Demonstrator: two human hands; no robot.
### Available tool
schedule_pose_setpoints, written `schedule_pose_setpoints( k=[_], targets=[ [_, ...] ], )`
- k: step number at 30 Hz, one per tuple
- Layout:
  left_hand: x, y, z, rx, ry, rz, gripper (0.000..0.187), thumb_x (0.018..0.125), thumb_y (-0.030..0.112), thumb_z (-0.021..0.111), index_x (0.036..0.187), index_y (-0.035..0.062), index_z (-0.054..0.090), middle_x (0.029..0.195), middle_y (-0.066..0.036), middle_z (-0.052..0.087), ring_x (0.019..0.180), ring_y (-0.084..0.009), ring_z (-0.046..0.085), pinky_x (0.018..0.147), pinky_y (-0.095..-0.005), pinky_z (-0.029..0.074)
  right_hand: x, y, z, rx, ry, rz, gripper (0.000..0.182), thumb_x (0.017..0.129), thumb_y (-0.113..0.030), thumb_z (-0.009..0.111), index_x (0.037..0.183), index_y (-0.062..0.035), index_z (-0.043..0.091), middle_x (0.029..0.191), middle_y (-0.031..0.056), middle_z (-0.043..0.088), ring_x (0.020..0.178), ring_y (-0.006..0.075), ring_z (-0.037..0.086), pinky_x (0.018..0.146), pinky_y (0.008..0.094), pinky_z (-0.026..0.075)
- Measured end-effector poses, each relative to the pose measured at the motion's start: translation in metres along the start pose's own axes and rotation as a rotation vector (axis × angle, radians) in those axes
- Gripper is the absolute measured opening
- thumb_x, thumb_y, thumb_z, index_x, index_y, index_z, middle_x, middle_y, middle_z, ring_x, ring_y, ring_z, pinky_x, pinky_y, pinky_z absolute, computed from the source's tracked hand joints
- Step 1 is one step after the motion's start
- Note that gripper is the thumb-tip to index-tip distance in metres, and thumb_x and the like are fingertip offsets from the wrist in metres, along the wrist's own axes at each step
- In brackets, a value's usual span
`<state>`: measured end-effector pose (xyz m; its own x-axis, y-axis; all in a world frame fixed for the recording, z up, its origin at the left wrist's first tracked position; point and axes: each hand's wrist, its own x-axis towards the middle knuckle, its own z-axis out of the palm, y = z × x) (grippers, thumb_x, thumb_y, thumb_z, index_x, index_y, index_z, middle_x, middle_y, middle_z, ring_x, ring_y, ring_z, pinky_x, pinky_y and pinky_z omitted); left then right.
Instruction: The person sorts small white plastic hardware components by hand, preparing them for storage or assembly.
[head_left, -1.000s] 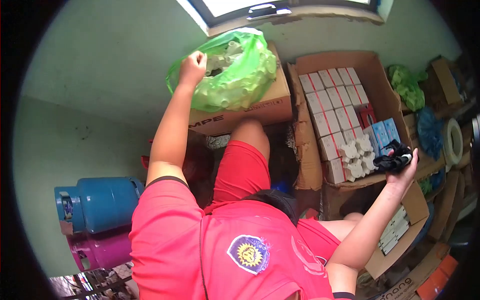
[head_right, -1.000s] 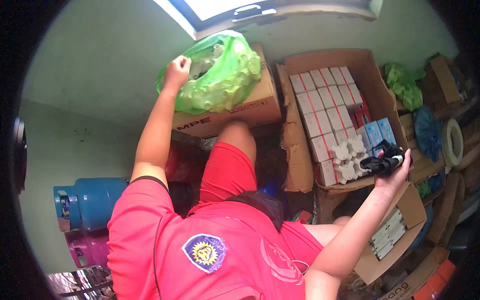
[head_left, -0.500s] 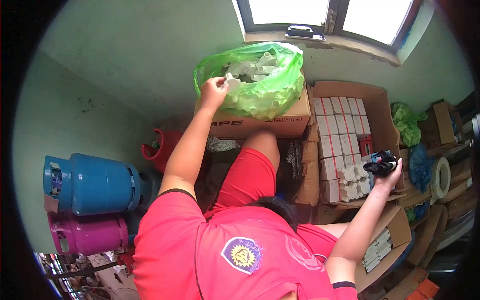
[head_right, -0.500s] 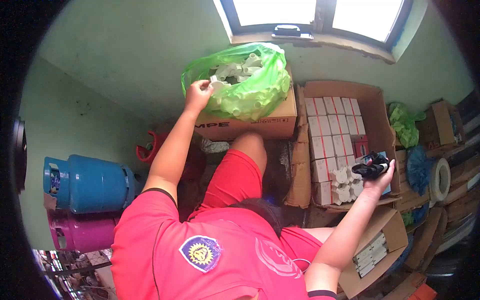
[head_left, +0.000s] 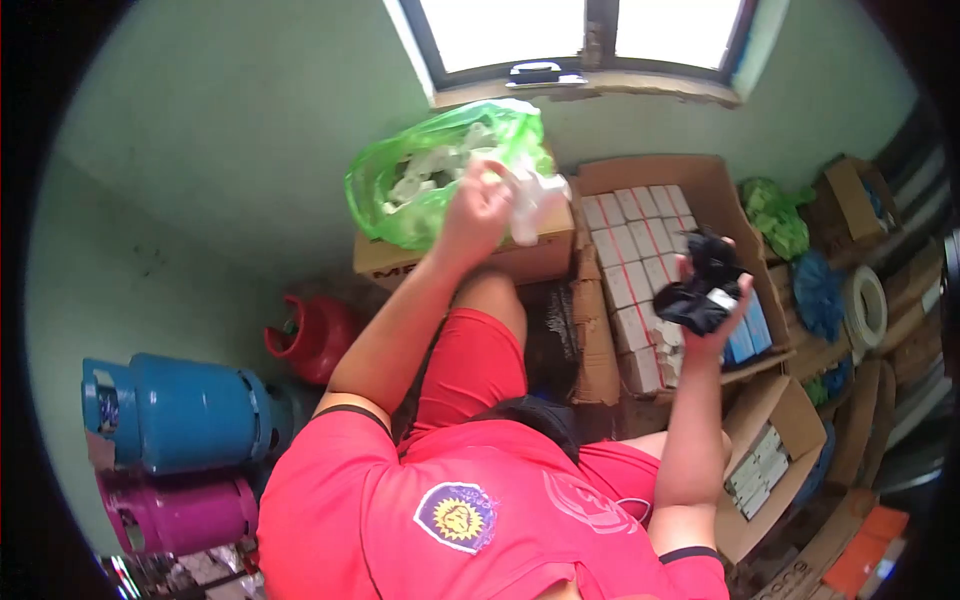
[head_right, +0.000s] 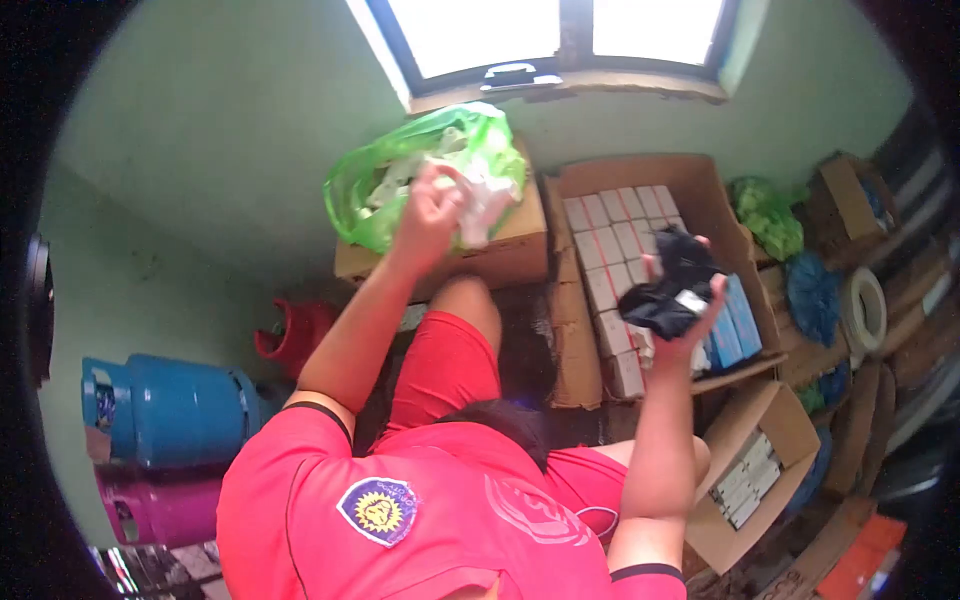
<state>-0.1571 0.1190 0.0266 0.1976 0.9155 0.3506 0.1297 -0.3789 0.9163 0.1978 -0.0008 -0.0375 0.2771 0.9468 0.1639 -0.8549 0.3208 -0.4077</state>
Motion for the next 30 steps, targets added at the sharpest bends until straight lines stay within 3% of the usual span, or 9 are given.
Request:
schedule_pose_setpoints(
  k=[4,5,6,8,12,18,22,27,30],
  targets=[
    [-0.042,-0.043,0.125,-0.065,-0.312,-0.085,0.017,0.099,0.015,0.06,0.111,0.0037,0.054,0.094,-0.003,0.063,0.086,-0.0132,0.06,0.075,-0.0306,0.051,-0.031,0.036,0.04,-0.149,-0.032,0.027,0.053,0.094,-0.036,0.063,0.138,-0.0088,0.052,0.13,0.0129,0.061,0.121,0.0279,0.058,0.1,0.0483,0.051],
    [-0.058,-0.033,0.146,0.077,-0.337,-0.054,0.019,0.099,0.021,0.06,0.101,0.0025,0.058,0.086,-0.002,0.061,0.086,-0.0145,0.06,0.077,-0.0322,0.05,-0.031,0.045,0.038,-0.589,-0.131,-0.184,0.048,0.09,-0.029,0.068,0.131,-0.0081,0.057,0.126,0.0134,0.063,0.116,0.0281,0.06,0.097,0.0463,0.052],
    [-0.06,-0.006,0.147,0.136,-0.606,-0.26,0.025,0.099,0.028,0.059,0.091,0.0043,0.061,0.077,-0.002,0.059,0.075,-0.0127,0.059,0.068,-0.0301,0.05,-0.03,0.047,0.034,-1.035,-0.215,-0.392,0.044,0.086,-0.022,0.072,0.125,-0.0073,0.061,0.122,0.014,0.064,0.111,0.0284,0.062,0.093,0.0444,0.052],
    [-0.065,-0.009,0.148,-0.131,-0.704,-0.737,0.021,0.093,0.029,0.062,0.089,0.0083,0.065,0.071,-0.002,0.06,0.054,-0.0085,0.054,0.043,-0.0286,0.04,-0.041,0.025,0.052,-1.463,-0.375,-0.408,0.039,0.079,-0.014,0.078,0.114,-0.0056,0.066,0.11,0.0143,0.067,0.101,0.0325,0.065,0.09,0.0429,0.052],
    [-0.072,-0.03,0.144,-0.634,-0.764,-0.968,0.017,0.096,0.025,0.062,0.094,0.008,0.066,0.075,0.0,0.064,0.057,-0.012,0.062,0.044,-0.0259,0.046,-0.056,0.006,0.056,-1.432,-0.49,-0.444,0.05,0.079,-0.036,0.081,0.115,-0.0057,0.066,0.113,0.017,0.063,0.106,0.038,0.061,0.093,0.0454,0.049],
    [-0.057,0.004,0.149,-0.539,-0.797,-0.943,0.025,0.099,0.032,0.063,0.106,0.0076,0.062,0.082,-0.001,0.067,0.061,-0.012,0.065,0.051,-0.0231,0.049,-0.072,-0.002,0.051,-1.669,-0.273,-0.563,0.053,0.092,-0.047,0.067,0.122,-0.0041,0.061,0.116,0.0204,0.057,0.111,0.0394,0.056,0.095,0.0471,0.046],
    [-0.055,-0.015,0.157,-0.672,-0.945,-0.806,0.024,0.099,0.034,0.065,0.103,0.0108,0.061,0.084,0.001,0.065,0.065,-0.0088,0.063,0.05,-0.0233,0.049,-0.079,-0.003,0.05,-1.532,-0.105,-0.553,0.043,0.09,-0.033,0.07,0.119,-0.0031,0.061,0.114,0.0205,0.056,0.103,0.0398,0.06,0.089,0.0466,0.05],
    [-0.05,-0.009,0.157,-0.694,-0.898,-0.883,0.024,0.1,0.034,0.063,0.106,0.0108,0.061,0.084,-0.002,0.066,0.066,-0.011,0.065,0.05,-0.0251,0.051,-0.08,-0.025,0.071,-1.456,-0.381,-0.584,0.041,0.073,-0.011,0.069,0.113,-0.0079,0.061,0.127,0.0188,0.058,0.116,0.0389,0.06,0.097,0.0428,0.05],
    [-0.045,0.002,0.155,-0.622,-0.86,-0.93,0.023,0.1,0.034,0.063,0.104,0.0123,0.061,0.082,-0.002,0.066,0.06,-0.0113,0.063,0.046,-0.0258,0.048,-0.076,-0.027,0.074,-1.421,-0.417,-0.563,0.04,0.075,-0.019,0.077,0.11,-0.0079,0.061,0.126,0.0177,0.059,0.114,0.0385,0.062,0.094,0.0424,0.051]
  ],
)
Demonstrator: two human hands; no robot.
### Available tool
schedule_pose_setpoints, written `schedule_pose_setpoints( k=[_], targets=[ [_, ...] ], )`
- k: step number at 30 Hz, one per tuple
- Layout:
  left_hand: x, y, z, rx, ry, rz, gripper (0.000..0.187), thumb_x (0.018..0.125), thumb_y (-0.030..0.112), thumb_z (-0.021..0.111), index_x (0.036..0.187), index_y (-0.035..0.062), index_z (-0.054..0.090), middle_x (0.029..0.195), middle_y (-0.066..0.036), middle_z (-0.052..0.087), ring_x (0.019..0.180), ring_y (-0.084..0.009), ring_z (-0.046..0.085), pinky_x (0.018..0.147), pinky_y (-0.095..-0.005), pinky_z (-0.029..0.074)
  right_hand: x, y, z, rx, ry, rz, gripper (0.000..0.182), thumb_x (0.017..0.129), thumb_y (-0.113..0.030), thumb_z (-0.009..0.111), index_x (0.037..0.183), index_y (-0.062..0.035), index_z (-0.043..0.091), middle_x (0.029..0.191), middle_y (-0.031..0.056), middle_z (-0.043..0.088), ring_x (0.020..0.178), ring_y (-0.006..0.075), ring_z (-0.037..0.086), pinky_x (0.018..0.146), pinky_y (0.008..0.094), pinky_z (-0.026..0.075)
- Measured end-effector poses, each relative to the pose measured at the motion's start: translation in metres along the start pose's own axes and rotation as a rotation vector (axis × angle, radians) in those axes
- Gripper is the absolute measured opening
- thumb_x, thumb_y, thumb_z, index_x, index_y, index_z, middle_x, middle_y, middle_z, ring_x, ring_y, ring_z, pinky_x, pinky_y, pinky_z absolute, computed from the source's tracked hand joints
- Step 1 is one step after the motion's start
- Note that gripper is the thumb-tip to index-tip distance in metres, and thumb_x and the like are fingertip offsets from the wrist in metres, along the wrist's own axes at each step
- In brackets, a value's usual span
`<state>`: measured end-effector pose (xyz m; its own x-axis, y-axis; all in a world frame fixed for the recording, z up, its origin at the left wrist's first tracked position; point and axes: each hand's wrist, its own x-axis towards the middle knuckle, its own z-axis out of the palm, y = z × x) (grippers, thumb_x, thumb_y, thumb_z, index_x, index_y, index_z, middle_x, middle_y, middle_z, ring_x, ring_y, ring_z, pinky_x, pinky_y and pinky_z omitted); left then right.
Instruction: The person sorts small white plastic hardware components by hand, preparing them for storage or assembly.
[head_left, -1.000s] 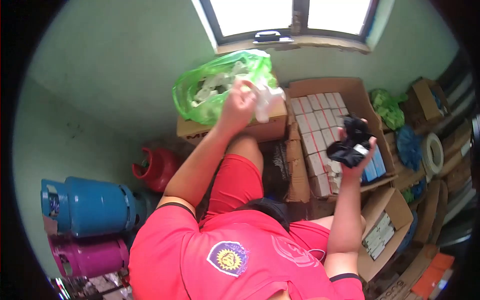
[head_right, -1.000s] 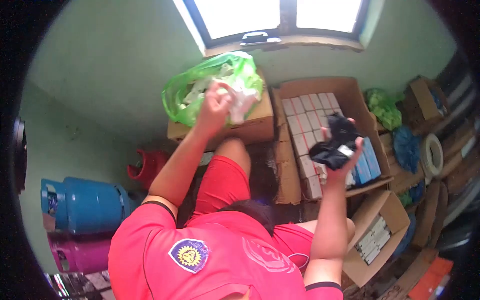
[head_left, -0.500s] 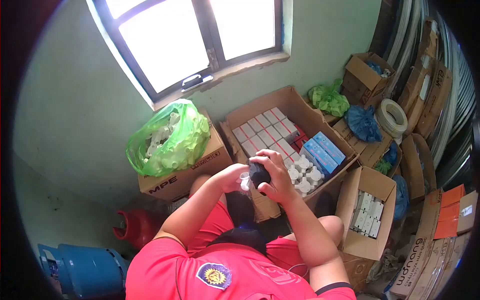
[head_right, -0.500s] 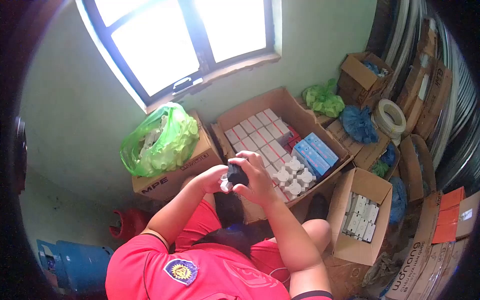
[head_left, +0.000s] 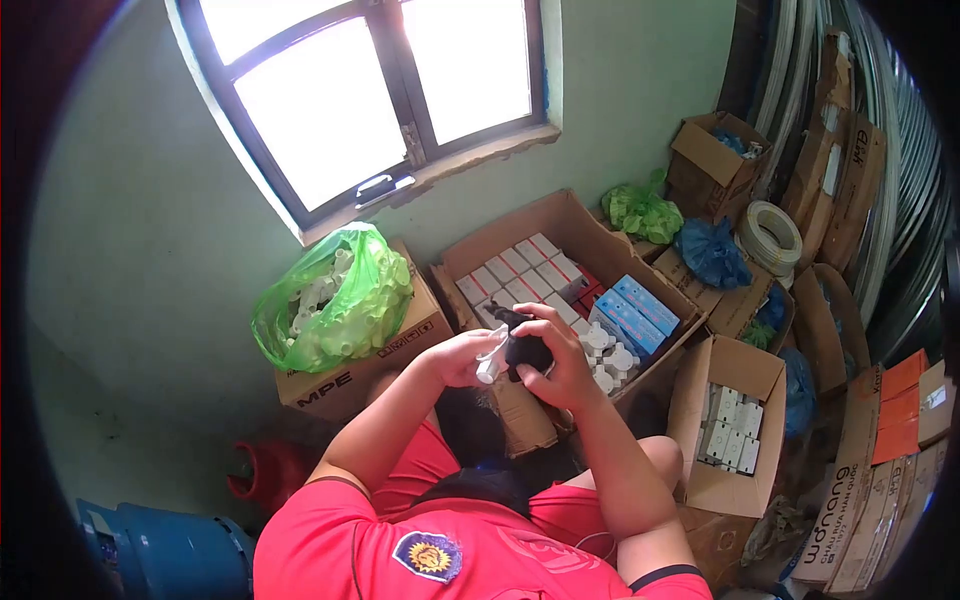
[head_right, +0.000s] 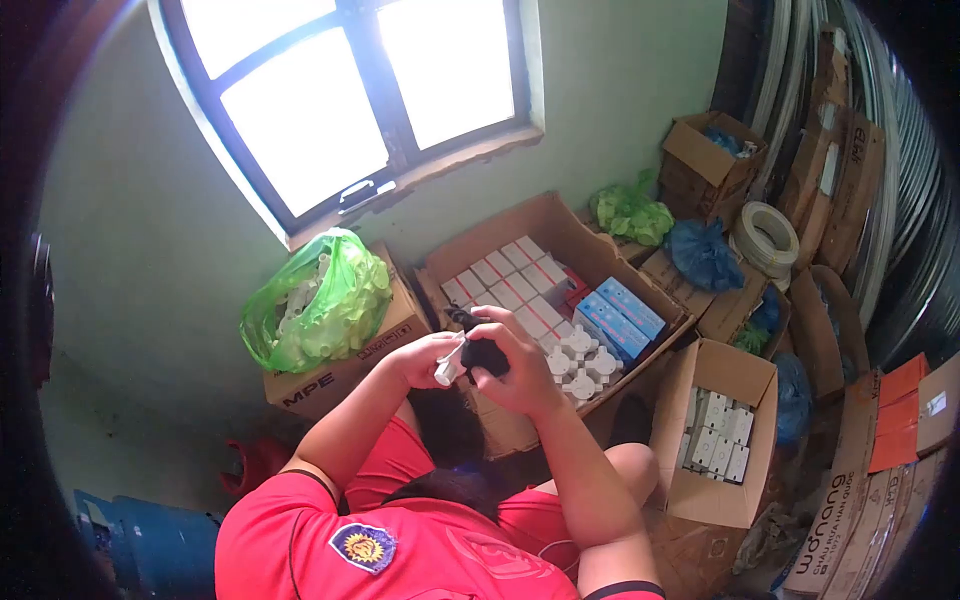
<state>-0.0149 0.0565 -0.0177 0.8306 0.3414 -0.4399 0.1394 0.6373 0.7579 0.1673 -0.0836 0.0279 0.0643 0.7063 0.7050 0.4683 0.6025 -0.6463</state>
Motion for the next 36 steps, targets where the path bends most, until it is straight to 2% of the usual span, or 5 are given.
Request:
schedule_pose_setpoints(
  k=[6,11,21,30,36],
  targets=[
    [-0.015,0.028,0.012,0.282,-0.134,-0.06,0.042,0.094,0.045,0.07,0.105,0.0056,0.061,0.078,0.0,0.061,0.053,-0.0035,0.049,0.042,-0.019,0.029,-0.008,0.011,0.006,-0.162,-0.005,0.04,0.061,0.066,-0.045,0.089,0.102,-0.0081,0.058,0.101,0.0144,0.065,0.086,0.034,0.066,0.073,0.0413,0.053],
    [-0.019,0.047,0.049,0.716,0.062,0.076,0.031,0.092,0.038,0.071,0.098,0.0085,0.065,0.074,0.002,0.061,0.055,-0.0031,0.05,0.043,-0.0212,0.034,-0.014,0.013,0.013,-0.272,0.156,0.142,0.029,0.091,-0.032,0.069,0.1,-0.0079,0.056,0.081,0.015,0.064,0.073,0.0382,0.067,0.062,0.0458,0.051],
    [-0.024,0.022,0.077,1.228,0.468,0.621,0.047,0.088,0.044,0.073,0.093,-0.0019,0.066,0.082,-0.023,0.069,0.078,-0.0402,0.069,0.071,-0.0472,0.053,-0.021,0.023,0.021,-0.078,0.296,0.33,0.02,0.097,-0.023,0.06,0.1,-0.0044,0.054,0.085,0.0164,0.063,0.08,0.0335,0.067,0.071,0.042,0.051],
    [-0.008,0.009,0.071,1.381,0.633,0.677,0.052,0.092,0.048,0.068,0.085,-0.0023,0.058,0.074,-0.024,0.066,0.077,-0.0424,0.068,0.067,-0.0486,0.053,-0.027,0.048,0.025,0.083,0.358,0.463,0.022,0.096,-0.025,0.06,0.093,-0.0028,0.056,0.086,0.0094,0.06,0.082,0.0187,0.057,0.077,0.0338,0.047],
    [-0.003,-0.001,0.081,1.492,0.593,0.933,0.04,0.09,0.037,0.073,0.094,0.0016,0.056,0.082,-0.019,0.068,0.077,-0.0381,0.07,0.065,-0.0452,0.056,-0.029,0.067,0.021,0.799,0.265,1.057,0.046,0.098,-0.052,0.058,0.109,-0.0083,0.063,0.099,0.0052,0.062,0.087,0.0174,0.061,0.076,0.0314,0.05]
  ],
)
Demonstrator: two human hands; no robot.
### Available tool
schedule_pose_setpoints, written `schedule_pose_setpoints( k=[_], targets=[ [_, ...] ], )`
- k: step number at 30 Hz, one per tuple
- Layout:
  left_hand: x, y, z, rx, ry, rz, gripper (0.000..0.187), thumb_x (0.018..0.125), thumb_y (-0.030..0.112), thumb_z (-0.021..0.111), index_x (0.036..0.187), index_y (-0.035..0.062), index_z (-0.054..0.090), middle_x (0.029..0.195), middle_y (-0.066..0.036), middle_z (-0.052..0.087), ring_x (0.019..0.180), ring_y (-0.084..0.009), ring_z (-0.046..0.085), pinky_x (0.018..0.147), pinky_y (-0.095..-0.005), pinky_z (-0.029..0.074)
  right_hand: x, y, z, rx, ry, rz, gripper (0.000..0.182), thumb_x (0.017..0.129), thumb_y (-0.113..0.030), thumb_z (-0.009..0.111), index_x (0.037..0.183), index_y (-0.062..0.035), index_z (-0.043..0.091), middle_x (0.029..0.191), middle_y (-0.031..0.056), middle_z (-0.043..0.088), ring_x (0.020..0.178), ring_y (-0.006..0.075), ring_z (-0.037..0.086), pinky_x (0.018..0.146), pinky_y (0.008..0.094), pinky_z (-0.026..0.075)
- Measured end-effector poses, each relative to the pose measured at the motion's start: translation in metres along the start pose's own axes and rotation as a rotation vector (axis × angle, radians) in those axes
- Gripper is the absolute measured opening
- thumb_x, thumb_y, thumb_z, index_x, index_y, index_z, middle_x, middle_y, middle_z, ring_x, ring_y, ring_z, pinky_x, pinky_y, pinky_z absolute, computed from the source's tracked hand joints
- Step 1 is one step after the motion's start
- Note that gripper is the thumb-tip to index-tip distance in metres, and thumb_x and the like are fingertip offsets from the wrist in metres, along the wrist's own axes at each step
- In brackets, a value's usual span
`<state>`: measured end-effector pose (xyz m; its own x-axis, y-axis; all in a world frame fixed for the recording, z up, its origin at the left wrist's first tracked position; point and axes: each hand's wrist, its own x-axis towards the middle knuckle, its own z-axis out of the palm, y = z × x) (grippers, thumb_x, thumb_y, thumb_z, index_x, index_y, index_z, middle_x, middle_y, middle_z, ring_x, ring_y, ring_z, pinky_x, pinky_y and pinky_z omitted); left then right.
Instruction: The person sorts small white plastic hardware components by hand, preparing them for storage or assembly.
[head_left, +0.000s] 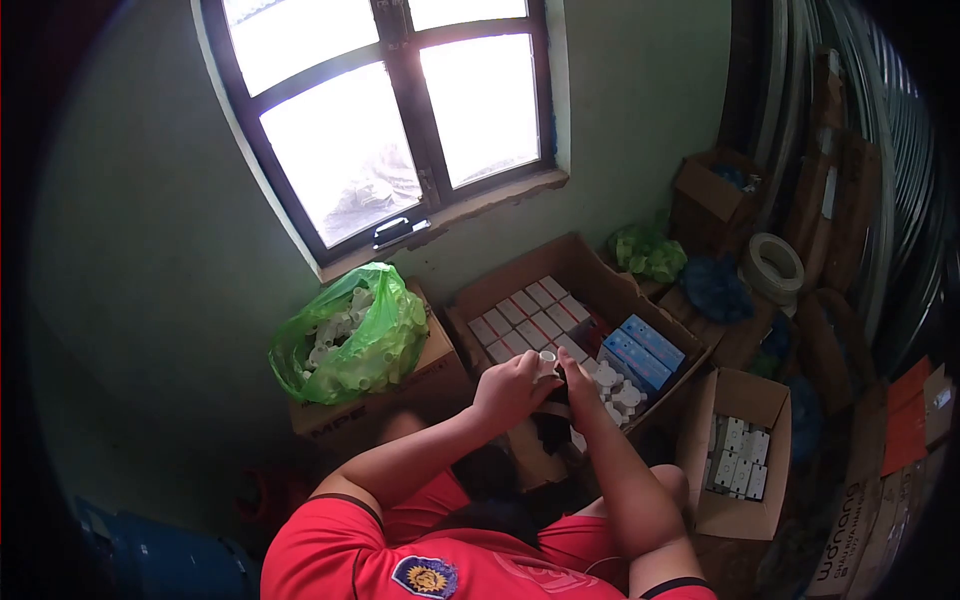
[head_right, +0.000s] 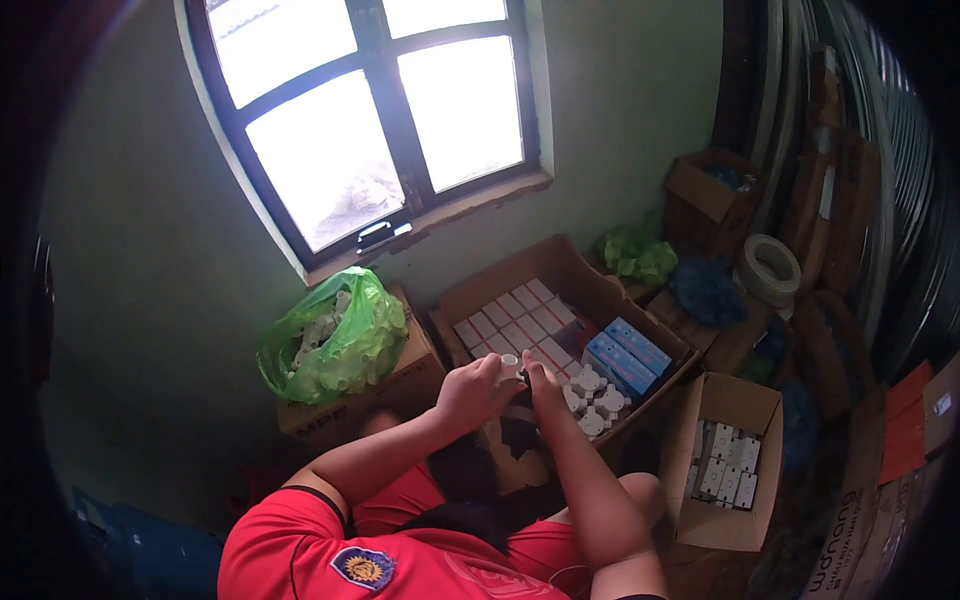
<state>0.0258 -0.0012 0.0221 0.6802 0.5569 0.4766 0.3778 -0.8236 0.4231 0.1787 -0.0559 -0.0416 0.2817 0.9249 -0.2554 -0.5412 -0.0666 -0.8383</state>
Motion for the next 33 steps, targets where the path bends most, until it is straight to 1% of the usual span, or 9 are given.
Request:
schedule_pose_setpoints(
  k=[4,7,10,11,15,20,24,28,33],
  targets=[
    [-0.004,-0.005,0.013,-0.093,-0.007,0.025,0.035,0.092,0.034,0.071,0.094,0.0024,0.055,0.085,-0.018,0.069,0.078,-0.0395,0.069,0.065,-0.0452,0.055,-0.015,-0.022,0.008,0.014,0.053,0.175,0.051,0.099,-0.051,0.058,0.118,-0.0041,0.064,0.106,0.0094,0.065,0.088,0.0176,0.064,0.076,0.0303,0.052],
    [0.002,-0.009,0.01,-0.139,-0.068,-0.118,0.036,0.097,0.036,0.065,0.096,0.0006,0.058,0.082,-0.018,0.068,0.074,-0.0327,0.07,0.065,-0.0443,0.055,-0.004,0.0,0.007,-0.332,0.225,-0.386,0.036,0.098,-0.038,0.059,0.089,-0.0039,0.063,0.08,0.0077,0.062,0.074,0.0176,0.056,0.067,0.0364,0.047],
    [0.004,-0.023,0.016,-0.437,-0.055,-0.257,0.044,0.102,0.044,0.057,0.101,-0.0001,0.06,0.08,-0.014,0.068,0.073,-0.0229,0.069,0.065,-0.0424,0.054,-0.005,-0.005,0.003,-0.581,0.254,-0.635,0.032,0.097,-0.03,0.061,0.081,-0.0024,0.058,0.072,0.0126,0.057,0.069,0.0177,0.051,0.067,0.0384,0.045],
    [0.004,-0.029,0.019,-0.594,-0.109,-0.351,0.046,0.103,0.046,0.055,0.103,0.0008,0.061,0.079,-0.011,0.068,0.073,-0.0207,0.068,0.065,-0.0412,0.055,-0.007,-0.007,0.002,-0.631,0.214,-0.69,0.03,0.098,-0.027,0.06,0.082,-0.0029,0.053,0.071,0.0078,0.058,0.07,0.0146,0.054,0.063,0.0352,0.042],
    [-0.004,-0.019,0.011,-1.149,-0.253,-0.846,0.053,0.104,0.054,0.047,0.104,0.0037,0.062,0.085,-0.004,0.067,0.081,-0.0172,0.068,0.066,-0.0378,0.056,-0.022,-0.02,0.013,-0.818,0.183,-0.831,0.027,0.092,-0.028,0.065,0.081,-0.004,0.059,0.064,0.0179,0.06,0.064,0.0384,0.067,0.058,0.0435,0.048],
    [-0.03,-0.049,0.027,-1.508,-0.586,-1.134,0.052,0.103,0.059,0.047,0.105,0.0095,0.063,0.086,-0.002,0.065,0.083,-0.0145,0.067,0.063,-0.0342,0.055,-0.035,-0.025,0.018,-0.866,0.023,-0.83,0.026,0.088,-0.028,0.068,0.082,-0.004,0.06,0.067,0.0173,0.062,0.067,0.0347,0.068,0.061,0.0428,0.05],
    [-0.02,-0.045,0.009,-1.193,-0.424,-1.052,0.049,0.103,0.057,0.047,0.101,0.0114,0.067,0.087,-0.001,0.069,0.072,-0.015,0.067,0.061,-0.0337,0.055,-0.026,-0.024,0.023,-0.868,-0.027,-0.716,0.028,0.088,-0.029,0.068,0.083,-0.0034,0.059,0.072,0.0189,0.063,0.071,0.0366,0.068,0.065,0.0426,0.051],
    [-0.014,-0.038,0.004,-0.251,-0.188,-0.434,0.051,0.102,0.049,0.054,0.104,0.0001,0.066,0.077,-0.016,0.07,0.072,-0.0313,0.072,0.064,-0.04,0.057,-0.013,-0.016,0.015,-0.858,-0.071,-0.592,0.03,0.09,-0.031,0.066,0.085,-0.0028,0.058,0.075,0.0212,0.062,0.074,0.0362,0.066,0.067,0.0425,0.05],
    [-0.009,-0.011,-0.018,0.042,-0.109,-0.07,0.036,0.091,0.04,0.07,0.088,0.0062,0.06,0.076,-0.017,0.068,0.078,-0.0338,0.071,0.066,-0.0422,0.056,-0.013,-0.01,0.013,-0.51,-0.053,-0.319,0.03,0.101,-0.028,0.052,0.093,-0.0017,0.065,0.084,0.0031,0.066,0.083,0.0127,0.06,0.075,0.0348,0.049]
  ],
)
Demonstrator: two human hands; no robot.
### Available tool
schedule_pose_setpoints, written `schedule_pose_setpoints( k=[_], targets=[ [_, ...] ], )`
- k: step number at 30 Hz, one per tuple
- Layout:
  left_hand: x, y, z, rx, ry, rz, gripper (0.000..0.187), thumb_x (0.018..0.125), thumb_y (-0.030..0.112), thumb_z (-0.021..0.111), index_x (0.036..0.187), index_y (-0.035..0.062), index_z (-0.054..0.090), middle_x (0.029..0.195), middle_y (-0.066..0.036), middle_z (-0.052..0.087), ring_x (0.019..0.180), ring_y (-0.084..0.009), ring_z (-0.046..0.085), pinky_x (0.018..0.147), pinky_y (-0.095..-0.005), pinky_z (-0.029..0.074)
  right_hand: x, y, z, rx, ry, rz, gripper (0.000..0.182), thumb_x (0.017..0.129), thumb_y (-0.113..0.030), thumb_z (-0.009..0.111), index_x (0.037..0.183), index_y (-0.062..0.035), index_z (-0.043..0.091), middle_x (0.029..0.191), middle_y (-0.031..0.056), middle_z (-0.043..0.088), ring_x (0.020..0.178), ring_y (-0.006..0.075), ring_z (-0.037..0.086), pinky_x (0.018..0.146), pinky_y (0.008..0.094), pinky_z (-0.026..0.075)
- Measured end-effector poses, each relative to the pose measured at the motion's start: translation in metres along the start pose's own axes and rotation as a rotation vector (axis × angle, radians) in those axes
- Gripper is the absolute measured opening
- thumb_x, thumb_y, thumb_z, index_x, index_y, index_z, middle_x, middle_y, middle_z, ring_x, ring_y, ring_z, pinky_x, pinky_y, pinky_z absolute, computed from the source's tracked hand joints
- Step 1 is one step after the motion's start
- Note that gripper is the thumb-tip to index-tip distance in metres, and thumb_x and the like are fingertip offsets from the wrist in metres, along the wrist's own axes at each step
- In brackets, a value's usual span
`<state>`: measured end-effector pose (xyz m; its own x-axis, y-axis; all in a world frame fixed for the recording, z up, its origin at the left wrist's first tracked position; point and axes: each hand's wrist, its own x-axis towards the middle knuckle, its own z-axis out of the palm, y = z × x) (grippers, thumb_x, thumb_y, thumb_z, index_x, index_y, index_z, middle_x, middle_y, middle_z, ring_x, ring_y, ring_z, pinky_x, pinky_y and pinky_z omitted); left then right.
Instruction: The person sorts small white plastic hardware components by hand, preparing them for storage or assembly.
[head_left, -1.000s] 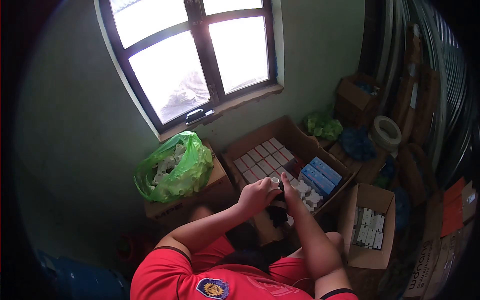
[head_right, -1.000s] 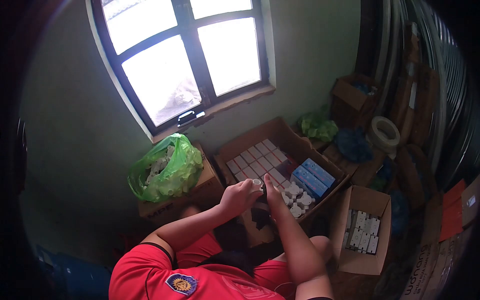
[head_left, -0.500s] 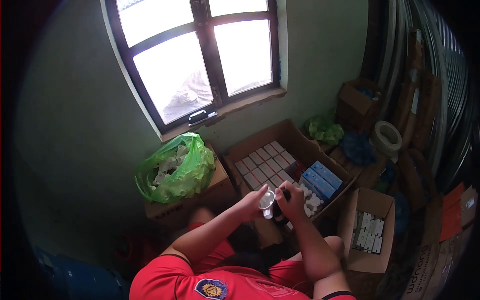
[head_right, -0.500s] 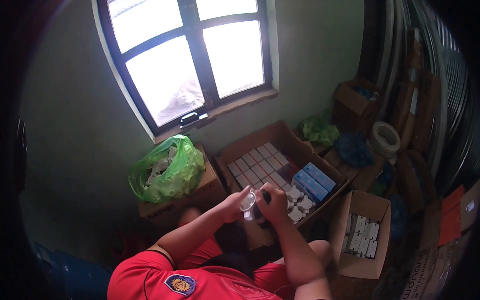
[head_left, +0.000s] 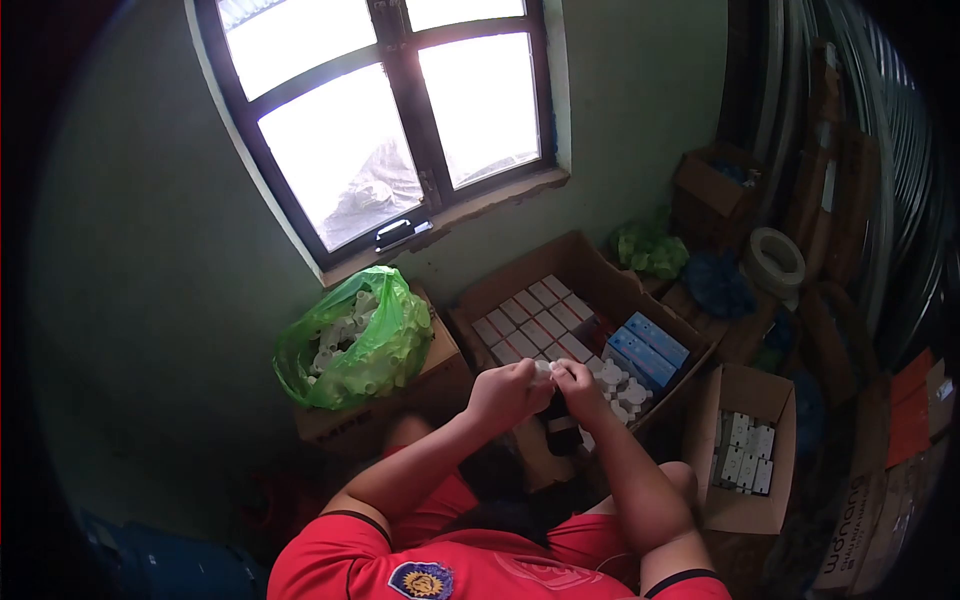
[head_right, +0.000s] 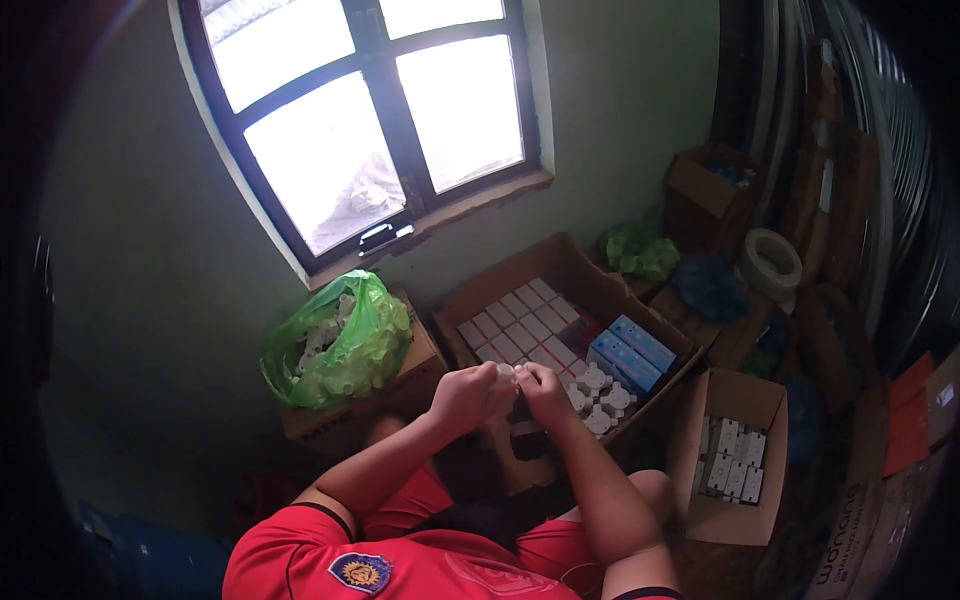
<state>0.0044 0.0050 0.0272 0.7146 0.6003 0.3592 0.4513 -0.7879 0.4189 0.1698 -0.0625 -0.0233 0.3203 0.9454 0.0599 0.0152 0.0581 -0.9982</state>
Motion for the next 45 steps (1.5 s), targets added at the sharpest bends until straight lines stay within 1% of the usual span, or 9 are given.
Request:
schedule_pose_setpoints(
  k=[4,8,11,25,29,36,41,43,45],
  targets=[
    [-0.001,-0.001,-0.002,0.106,-0.04,0.58,0.034,0.087,0.038,0.073,0.097,0.0105,0.057,0.086,-0.007,0.069,0.077,-0.0264,0.071,0.065,-0.037,0.058,0.0,0.019,-0.017,0.191,-0.43,0.258,0.045,0.105,-0.027,0.048,0.14,0.0017,0.055,0.138,0.0104,0.058,0.127,0.0162,0.054,0.11,0.0301,0.039],
    [-0.005,-0.007,0.005,0.158,-0.117,0.598,0.033,0.087,0.038,0.073,0.095,0.0109,0.057,0.084,-0.008,0.068,0.079,-0.0274,0.072,0.065,-0.0387,0.058,0.0,0.025,-0.002,0.366,-0.234,0.457,0.04,0.104,-0.028,0.05,0.132,-0.0001,0.058,0.127,0.0094,0.061,0.115,0.0158,0.058,0.102,0.0291,0.043],
    [-0.005,-0.005,0.005,-0.033,-0.141,0.315,0.033,0.09,0.037,0.072,0.097,0.0075,0.06,0.084,-0.01,0.07,0.08,-0.0314,0.072,0.065,-0.0417,0.057,0.009,0.081,0.002,0.556,-0.185,0.181,0.031,0.1,-0.03,0.056,0.106,-0.0026,0.069,0.098,0.004,0.068,0.087,0.0122,0.064,0.077,0.0275,0.051],
    [-0.026,-0.047,0.027,-1.412,-0.197,-0.748,0.041,0.102,0.042,0.06,0.112,0.0026,0.062,0.099,-0.007,0.068,0.084,-0.0148,0.067,0.071,-0.0318,0.057,-0.011,-0.007,0.018,-0.354,0.123,-0.44,0.025,0.092,-0.016,0.063,0.074,-0.0007,0.055,0.059,0.0064,0.051,0.062,0.0092,0.047,0.056,0.0329,0.04],
    [-0.044,-0.046,0.054,-1.893,0.005,-0.694,0.042,0.106,0.042,0.051,0.128,0.0064,0.054,0.112,-0.008,0.065,0.096,-0.0168,0.066,0.087,-0.038,0.056,0.002,0.02,0.02,-0.204,0.288,-0.334,0.024,0.092,-0.019,0.063,0.077,-0.0024,0.055,0.064,0.0044,0.053,0.066,0.0086,0.05,0.059,0.0311,0.041],
    [-0.038,-0.052,0.059,-1.523,0.236,-0.715,0.044,0.111,0.042,0.035,0.124,0.0051,0.056,0.113,-0.008,0.065,0.096,-0.0188,0.067,0.079,-0.0359,0.059,0.011,0.001,0.006,-0.162,-0.017,-0.284,0.026,0.097,-0.029,0.059,0.086,-0.0057,0.059,0.077,0.0036,0.057,0.077,0.0106,0.053,0.071,0.0332,0.045],
    [-0.027,-0.076,0.046,-1.208,0.257,-0.509,0.042,0.11,0.037,0.039,0.112,0.0022,0.062,0.098,-0.009,0.069,0.085,-0.0188,0.071,0.068,-0.0343,0.062,0.009,-0.018,-0.016,0.786,0.125,-0.267,0.076,0.092,-0.079,0.04,0.12,-0.0101,0.057,0.105,0.0045,0.061,0.099,0.013,0.06,0.089,0.0317,0.05],
    [-0.021,-0.062,0.047,-1.219,0.134,-0.54,0.043,0.11,0.036,0.042,0.106,0.0005,0.065,0.091,-0.006,0.068,0.077,-0.0152,0.068,0.065,-0.0315,0.06,0.002,-0.018,-0.017,0.518,-0.097,-0.355,0.087,0.087,-0.085,0.041,0.126,-0.0084,0.057,0.113,0.0077,0.061,0.107,0.0184,0.061,0.096,0.0325,0.048],
    [-0.016,-0.043,0.049,-1.189,0.04,-0.581,0.045,0.109,0.037,0.045,0.1,-0.001,0.067,0.083,-0.005,0.068,0.069,-0.0139,0.067,0.061,-0.0295,0.058,-0.001,-0.021,0.002,-0.244,-0.069,-0.644,0.067,0.083,-0.056,0.076,0.123,-0.0049,0.059,0.12,0.0158,0.064,0.115,0.0326,0.063,0.1,0.0402,0.049]
  ],
)
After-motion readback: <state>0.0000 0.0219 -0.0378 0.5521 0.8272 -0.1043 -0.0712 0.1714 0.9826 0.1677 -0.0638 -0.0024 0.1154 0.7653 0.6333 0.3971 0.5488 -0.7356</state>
